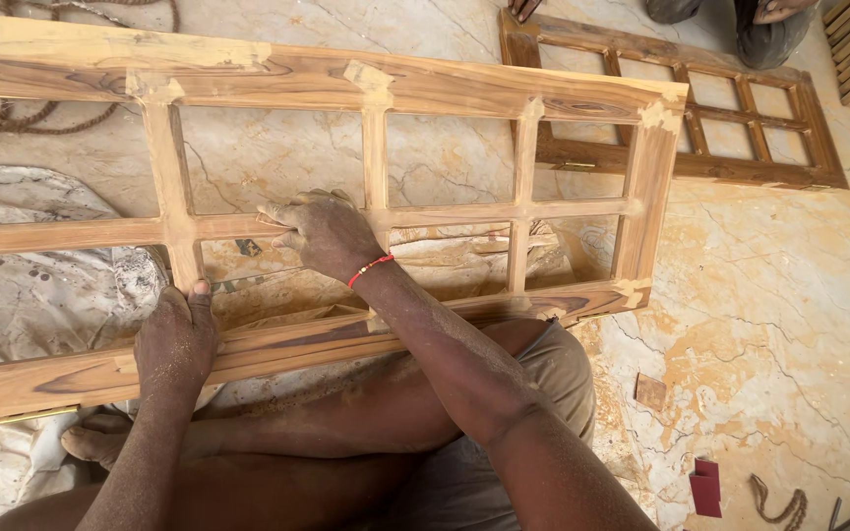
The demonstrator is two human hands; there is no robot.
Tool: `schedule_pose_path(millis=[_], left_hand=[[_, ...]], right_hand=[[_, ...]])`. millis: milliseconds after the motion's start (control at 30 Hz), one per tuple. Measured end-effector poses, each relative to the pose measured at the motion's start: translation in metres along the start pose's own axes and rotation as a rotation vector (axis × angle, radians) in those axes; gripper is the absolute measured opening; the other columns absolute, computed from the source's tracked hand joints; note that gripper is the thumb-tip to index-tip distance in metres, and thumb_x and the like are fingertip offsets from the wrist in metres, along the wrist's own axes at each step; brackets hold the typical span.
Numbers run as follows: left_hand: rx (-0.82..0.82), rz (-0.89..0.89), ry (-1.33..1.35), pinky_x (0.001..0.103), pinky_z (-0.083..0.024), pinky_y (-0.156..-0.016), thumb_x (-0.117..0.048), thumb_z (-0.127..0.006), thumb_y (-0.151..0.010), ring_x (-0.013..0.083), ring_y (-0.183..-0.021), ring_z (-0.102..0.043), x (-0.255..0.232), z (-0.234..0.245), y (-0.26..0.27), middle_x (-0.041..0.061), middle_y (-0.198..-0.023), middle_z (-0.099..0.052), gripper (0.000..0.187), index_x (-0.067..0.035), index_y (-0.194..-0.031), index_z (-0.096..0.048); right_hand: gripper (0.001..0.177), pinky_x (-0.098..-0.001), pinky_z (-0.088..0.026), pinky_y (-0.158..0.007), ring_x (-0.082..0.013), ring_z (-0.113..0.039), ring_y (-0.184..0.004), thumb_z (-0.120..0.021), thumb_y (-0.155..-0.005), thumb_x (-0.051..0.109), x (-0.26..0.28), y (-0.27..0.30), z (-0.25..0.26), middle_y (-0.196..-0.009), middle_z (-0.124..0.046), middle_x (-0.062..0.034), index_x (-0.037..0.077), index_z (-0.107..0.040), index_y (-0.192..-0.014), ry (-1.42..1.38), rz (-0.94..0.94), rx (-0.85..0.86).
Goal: The person sits on the floor and sands a wooden window frame with a sanding block. They hold the frame with one hand and rub the sanding block along the edges and joints, occasionally repositioning the frame to reach different sections.
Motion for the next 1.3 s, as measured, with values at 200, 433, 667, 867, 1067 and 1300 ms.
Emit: schedule_pose_path(millis=[200,433,667,867,1067,1300], left_hand=[[0.063,0.161,0.009,0.061,-0.051,-0.085,-0.048,-0.039,-0.113,0.0492,-0.089,-0.070,0.019,0.006,-0.002,0.031,-0.082,-0.071,0.056,0.003,-0.100,-0.057],[0.037,0.170,-0.071,0.063,-0.049,-0.090,-0.051,-0.039,-0.113,0.0514,-0.102,-0.066,0.033,-0.002,-0.008,0.034,-0.100,-0.070,0.060,0.004,-0.104,-0.062],[0.119,0.218,-0.090,0.062,-0.049,-0.093,-0.051,-0.037,-0.113,0.0503,-0.104,-0.067,0.032,-0.012,-0.015,0.033,-0.104,-0.071,0.061,0.003,-0.109,-0.063],[0.006,0.186,-0.061,0.061,-0.050,-0.091,-0.049,-0.046,-0.105,0.0477,-0.100,-0.068,0.039,-0.030,-0.019,0.027,-0.102,-0.073,0.047,-0.007,-0.108,-0.066],[-0.017,0.211,-0.058,0.057,-0.054,-0.084,-0.053,-0.044,-0.105,0.0424,-0.089,-0.072,0.031,-0.037,-0.019,0.022,-0.090,-0.074,0.051,-0.008,-0.101,-0.068],[0.198,0.339,0.017,0.047,-0.059,-0.077,-0.061,-0.041,-0.104,0.0275,-0.080,-0.075,0.023,-0.029,-0.018,0.011,-0.081,-0.071,0.058,-0.008,-0.104,-0.066]], right_hand=[[0.048,-0.0457,-0.050,-0.093,-0.0282,-0.068,-0.103,-0.074,-0.086,0.038,0.013,-0.014,-0.025,-0.103,-0.075,-0.0083,0.024,-0.067,-0.132,0.005,-0.018,0.060],[0.044,-0.0449,-0.053,-0.095,-0.0297,-0.070,-0.108,-0.071,-0.092,0.032,-0.001,-0.029,-0.052,-0.112,-0.076,-0.0096,0.025,-0.068,-0.135,-0.102,-0.048,0.179],[0.047,-0.0455,-0.050,-0.094,-0.0337,-0.066,-0.109,-0.077,-0.087,0.033,-0.019,-0.027,-0.065,-0.113,-0.072,-0.0173,0.024,-0.069,-0.132,-0.094,0.009,0.127],[0.052,-0.0433,-0.055,-0.089,-0.0316,-0.074,-0.095,-0.078,-0.086,0.036,-0.031,-0.026,-0.068,-0.106,-0.075,-0.0175,0.023,-0.067,-0.135,-0.176,-0.148,0.251],[0.051,-0.0383,-0.054,-0.097,-0.0312,-0.071,-0.112,-0.079,-0.085,0.031,-0.029,-0.023,-0.067,-0.123,-0.071,-0.0158,0.014,-0.068,-0.132,-0.169,-0.105,0.208],[0.049,-0.0370,-0.052,-0.102,-0.0303,-0.068,-0.119,-0.079,-0.084,0.027,-0.024,-0.024,-0.070,-0.128,-0.070,-0.0168,0.012,-0.071,-0.130,-0.168,-0.120,0.183]])
Point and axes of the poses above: each hand's wrist, its own y-axis away from the middle knuckle, its own z-axis out of the back of the hand, x = y × z, the point moved 3 cm from there along -y, towards the middle knuckle
